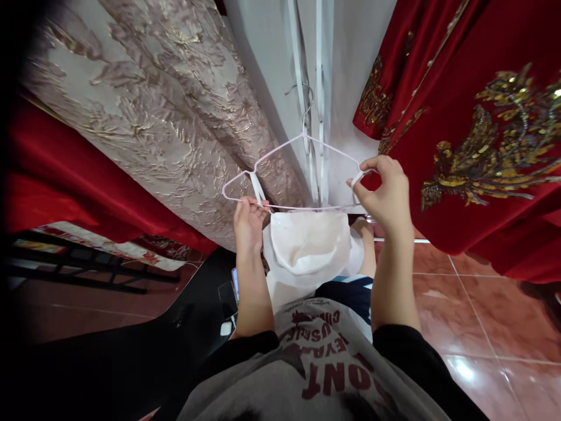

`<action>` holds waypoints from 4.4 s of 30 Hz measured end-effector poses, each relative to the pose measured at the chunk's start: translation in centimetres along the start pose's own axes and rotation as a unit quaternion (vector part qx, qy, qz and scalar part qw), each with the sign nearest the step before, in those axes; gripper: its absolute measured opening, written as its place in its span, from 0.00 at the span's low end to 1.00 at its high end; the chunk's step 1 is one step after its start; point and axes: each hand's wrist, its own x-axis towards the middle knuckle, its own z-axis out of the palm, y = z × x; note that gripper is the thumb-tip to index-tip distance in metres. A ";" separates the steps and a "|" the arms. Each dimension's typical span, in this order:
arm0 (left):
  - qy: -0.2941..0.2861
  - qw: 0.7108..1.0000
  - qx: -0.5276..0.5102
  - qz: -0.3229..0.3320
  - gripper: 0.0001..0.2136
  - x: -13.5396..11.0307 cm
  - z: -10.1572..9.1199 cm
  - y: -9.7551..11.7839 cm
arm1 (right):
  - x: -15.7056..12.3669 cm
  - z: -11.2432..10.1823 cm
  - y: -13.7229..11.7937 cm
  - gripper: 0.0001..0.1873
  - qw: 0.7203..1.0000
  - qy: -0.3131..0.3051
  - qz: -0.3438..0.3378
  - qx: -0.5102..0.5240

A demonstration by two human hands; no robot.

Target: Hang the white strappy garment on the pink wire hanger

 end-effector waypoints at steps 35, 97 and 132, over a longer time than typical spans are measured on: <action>0.104 0.985 0.022 0.134 0.18 0.0 -3.4 3.8 | -6.6 5.7 -1.7 0.12 0.980 -0.185 -0.062 0.044; 0.163 0.934 0.160 0.276 0.14 2.3 -4.3 1.0 | -6.3 3.8 0.9 0.15 0.993 0.013 0.068 0.100; -0.010 0.997 0.015 0.073 0.16 0.6 1.3 -2.0 | -6.4 3.7 5.8 0.18 0.931 0.353 0.056 0.072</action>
